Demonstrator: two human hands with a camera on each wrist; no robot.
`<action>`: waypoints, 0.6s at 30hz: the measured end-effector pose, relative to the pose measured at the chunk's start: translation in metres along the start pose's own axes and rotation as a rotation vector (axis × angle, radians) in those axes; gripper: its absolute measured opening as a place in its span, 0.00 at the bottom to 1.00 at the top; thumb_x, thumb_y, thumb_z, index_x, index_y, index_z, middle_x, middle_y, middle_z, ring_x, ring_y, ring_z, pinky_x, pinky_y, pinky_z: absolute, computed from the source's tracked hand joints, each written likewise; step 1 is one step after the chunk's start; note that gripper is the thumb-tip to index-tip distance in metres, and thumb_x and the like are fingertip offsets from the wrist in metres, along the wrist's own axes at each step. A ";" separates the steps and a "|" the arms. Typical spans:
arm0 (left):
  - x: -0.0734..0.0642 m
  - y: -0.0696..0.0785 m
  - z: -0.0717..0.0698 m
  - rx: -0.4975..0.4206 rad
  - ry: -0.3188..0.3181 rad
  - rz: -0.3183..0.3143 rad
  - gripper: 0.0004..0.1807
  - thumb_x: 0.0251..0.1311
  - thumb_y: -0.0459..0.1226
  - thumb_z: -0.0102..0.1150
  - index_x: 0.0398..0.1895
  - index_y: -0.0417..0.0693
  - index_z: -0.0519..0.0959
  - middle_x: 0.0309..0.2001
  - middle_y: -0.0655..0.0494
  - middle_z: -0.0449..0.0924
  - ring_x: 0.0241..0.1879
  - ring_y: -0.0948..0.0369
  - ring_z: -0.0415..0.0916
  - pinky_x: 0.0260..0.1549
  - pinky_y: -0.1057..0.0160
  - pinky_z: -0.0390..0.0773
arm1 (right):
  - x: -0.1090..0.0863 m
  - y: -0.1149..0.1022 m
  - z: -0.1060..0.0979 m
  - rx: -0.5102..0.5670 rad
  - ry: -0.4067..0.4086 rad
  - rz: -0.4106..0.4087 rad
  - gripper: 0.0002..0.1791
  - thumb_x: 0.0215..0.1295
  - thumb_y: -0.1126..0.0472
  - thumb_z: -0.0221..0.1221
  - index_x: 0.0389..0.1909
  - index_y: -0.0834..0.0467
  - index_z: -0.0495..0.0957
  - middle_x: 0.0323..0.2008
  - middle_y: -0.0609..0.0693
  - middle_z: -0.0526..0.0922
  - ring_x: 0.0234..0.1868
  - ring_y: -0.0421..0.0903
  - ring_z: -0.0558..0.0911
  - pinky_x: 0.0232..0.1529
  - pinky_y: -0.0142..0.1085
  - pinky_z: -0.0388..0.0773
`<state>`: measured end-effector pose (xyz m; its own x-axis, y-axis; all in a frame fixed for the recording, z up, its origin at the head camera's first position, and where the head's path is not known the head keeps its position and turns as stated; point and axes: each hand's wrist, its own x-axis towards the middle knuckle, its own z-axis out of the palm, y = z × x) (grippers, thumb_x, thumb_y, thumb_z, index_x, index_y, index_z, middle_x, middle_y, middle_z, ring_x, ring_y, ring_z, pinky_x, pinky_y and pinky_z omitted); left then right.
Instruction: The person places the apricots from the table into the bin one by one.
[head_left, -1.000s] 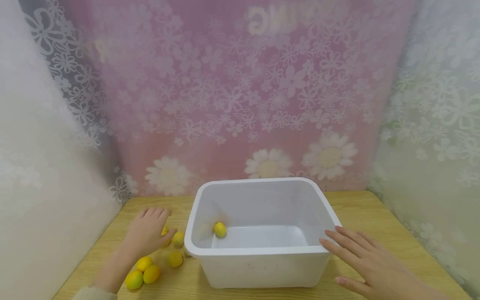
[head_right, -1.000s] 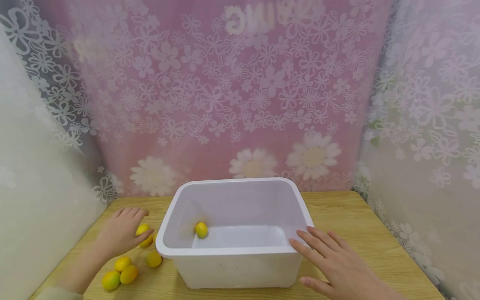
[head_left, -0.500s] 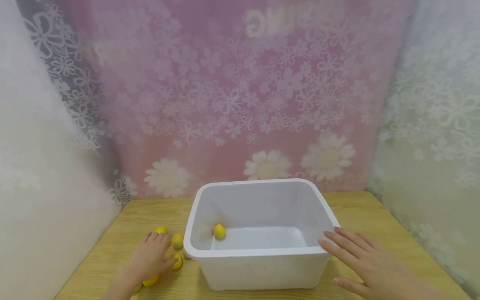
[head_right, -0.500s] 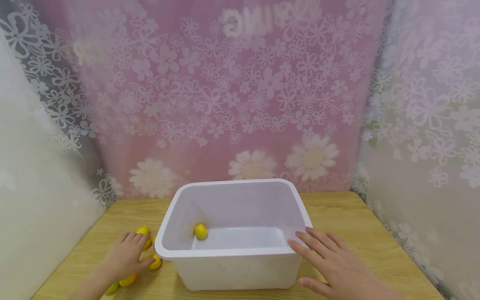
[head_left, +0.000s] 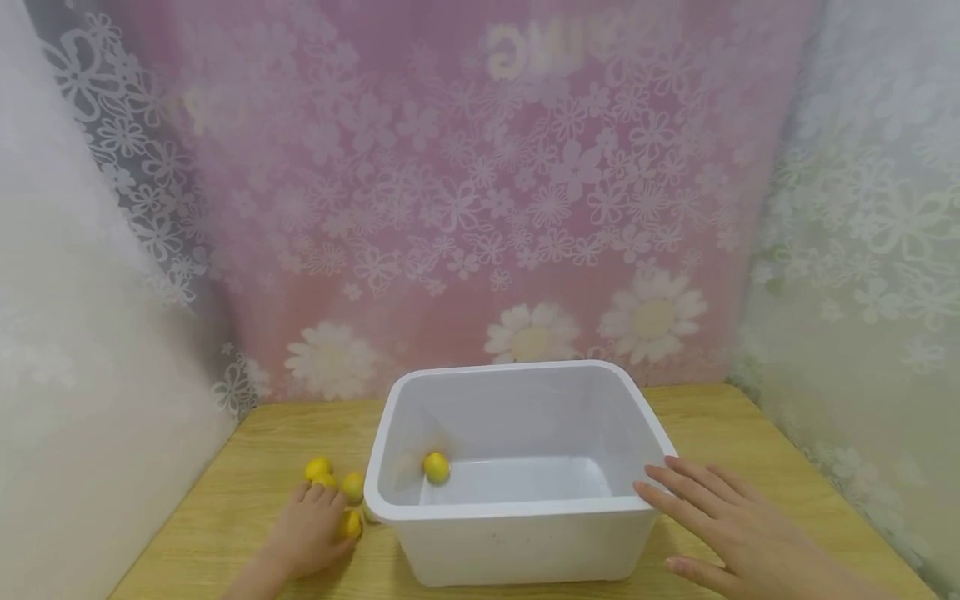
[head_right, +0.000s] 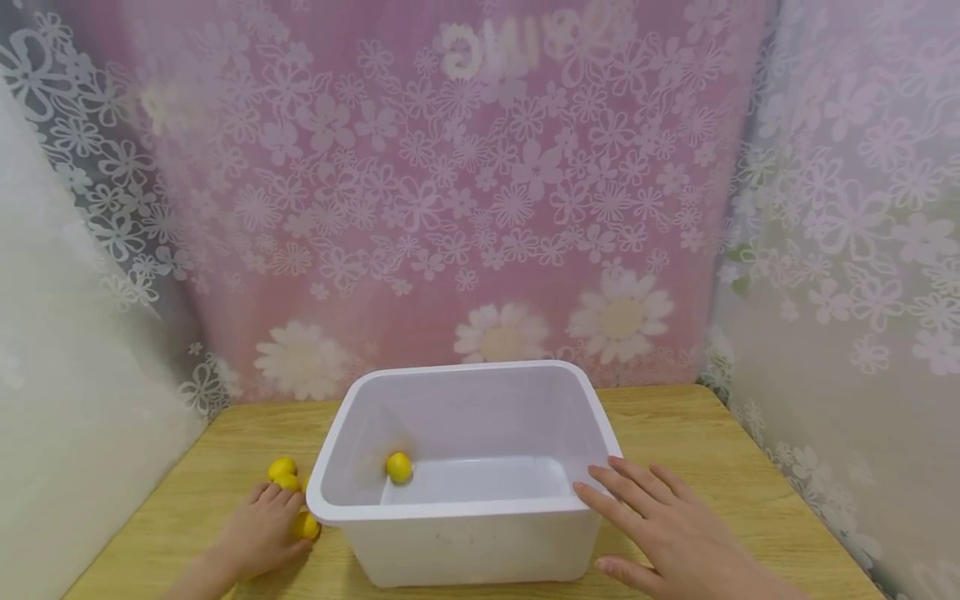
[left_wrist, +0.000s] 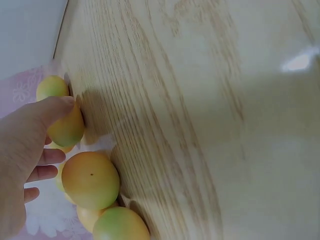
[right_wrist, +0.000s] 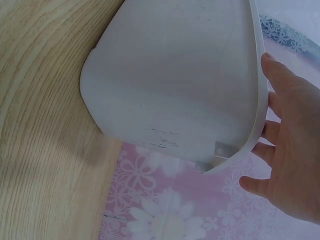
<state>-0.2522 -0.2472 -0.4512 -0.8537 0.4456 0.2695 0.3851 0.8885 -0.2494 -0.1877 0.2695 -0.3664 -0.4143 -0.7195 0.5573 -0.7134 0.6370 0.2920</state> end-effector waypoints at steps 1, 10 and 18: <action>0.000 0.000 0.001 0.003 -0.001 0.002 0.25 0.40 0.54 0.67 0.31 0.45 0.72 0.32 0.52 0.73 0.39 0.51 0.71 0.49 0.45 0.68 | 0.000 0.000 0.000 -0.001 0.000 -0.001 0.38 0.60 0.37 0.54 0.66 0.53 0.64 0.67 0.46 0.63 0.72 0.39 0.47 0.70 0.31 0.35; -0.003 0.002 0.004 0.006 0.011 0.022 0.25 0.38 0.53 0.69 0.32 0.44 0.72 0.32 0.51 0.73 0.37 0.52 0.70 0.48 0.44 0.67 | 0.000 0.000 0.000 0.000 0.009 -0.002 0.37 0.61 0.37 0.53 0.66 0.53 0.64 0.68 0.45 0.61 0.72 0.39 0.48 0.70 0.32 0.36; 0.002 -0.002 -0.007 -0.089 0.101 -0.049 0.20 0.45 0.52 0.65 0.28 0.48 0.73 0.28 0.55 0.73 0.36 0.51 0.71 0.47 0.44 0.68 | -0.001 0.001 -0.001 0.003 -0.010 -0.012 0.39 0.59 0.38 0.56 0.67 0.54 0.62 0.71 0.45 0.54 0.72 0.39 0.47 0.70 0.31 0.35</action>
<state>-0.2520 -0.2476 -0.4438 -0.8344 0.4063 0.3724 0.3773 0.9136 -0.1515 -0.1870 0.2712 -0.3659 -0.4110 -0.7300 0.5461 -0.7205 0.6271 0.2961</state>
